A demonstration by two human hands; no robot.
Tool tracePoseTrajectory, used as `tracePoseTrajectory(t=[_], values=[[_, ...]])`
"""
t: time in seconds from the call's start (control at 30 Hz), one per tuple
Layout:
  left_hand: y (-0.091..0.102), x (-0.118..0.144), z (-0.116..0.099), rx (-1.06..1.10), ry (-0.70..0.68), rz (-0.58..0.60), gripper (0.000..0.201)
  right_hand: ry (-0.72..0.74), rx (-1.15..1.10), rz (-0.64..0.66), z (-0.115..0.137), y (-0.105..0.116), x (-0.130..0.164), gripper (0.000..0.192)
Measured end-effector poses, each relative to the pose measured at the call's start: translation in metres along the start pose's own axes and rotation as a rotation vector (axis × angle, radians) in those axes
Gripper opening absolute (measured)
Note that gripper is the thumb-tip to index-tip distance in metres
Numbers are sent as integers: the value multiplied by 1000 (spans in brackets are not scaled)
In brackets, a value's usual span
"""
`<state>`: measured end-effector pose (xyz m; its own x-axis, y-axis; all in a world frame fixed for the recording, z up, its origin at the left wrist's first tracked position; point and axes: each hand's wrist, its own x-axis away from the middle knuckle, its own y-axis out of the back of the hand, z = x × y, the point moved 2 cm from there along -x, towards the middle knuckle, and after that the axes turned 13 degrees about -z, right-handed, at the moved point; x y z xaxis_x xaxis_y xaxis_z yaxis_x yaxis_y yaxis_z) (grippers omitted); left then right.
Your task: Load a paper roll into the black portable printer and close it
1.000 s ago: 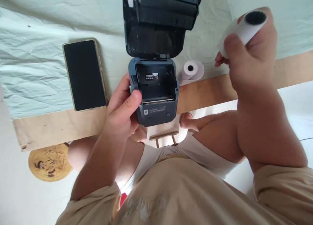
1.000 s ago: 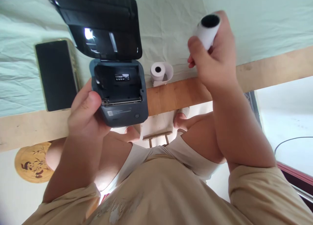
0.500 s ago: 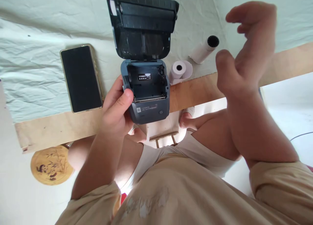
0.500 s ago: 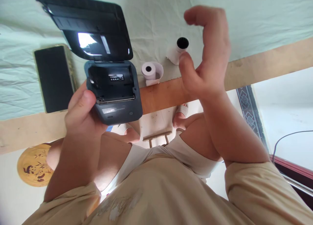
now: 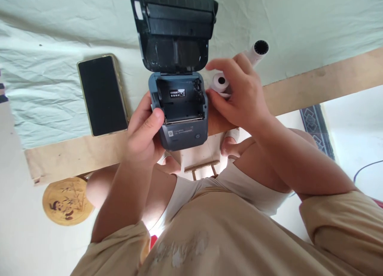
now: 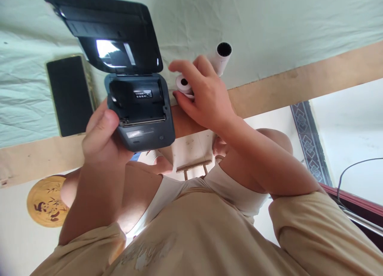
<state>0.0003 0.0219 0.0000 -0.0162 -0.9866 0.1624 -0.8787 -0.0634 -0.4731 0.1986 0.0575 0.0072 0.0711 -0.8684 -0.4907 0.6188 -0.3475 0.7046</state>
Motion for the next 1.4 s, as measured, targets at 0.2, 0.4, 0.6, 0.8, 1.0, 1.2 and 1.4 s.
tracePoseTrajectory(t=[0.2,0.4,0.6,0.8,1.0,1.2,1.4], values=[[1,0,0,-5,11,22,39,-22,-125,41,2,5,-2,58],[1,0,0,-9,1,17,40,57,-85,10,1,0,-2,34],[-1,0,0,-13,-12,17,37,-1,-88,-31,-5,-4,1,38],[1,0,0,-23,15,1,37,37,-78,-7,-7,-3,1,38],[1,0,0,3,15,7,38,74,-11,36,-7,-4,2,43],[-1,0,-1,-31,18,-13,37,25,-82,-17,-8,-4,0,47],[0,-1,0,0,13,3,37,-50,-152,-28,-13,0,-3,41]])
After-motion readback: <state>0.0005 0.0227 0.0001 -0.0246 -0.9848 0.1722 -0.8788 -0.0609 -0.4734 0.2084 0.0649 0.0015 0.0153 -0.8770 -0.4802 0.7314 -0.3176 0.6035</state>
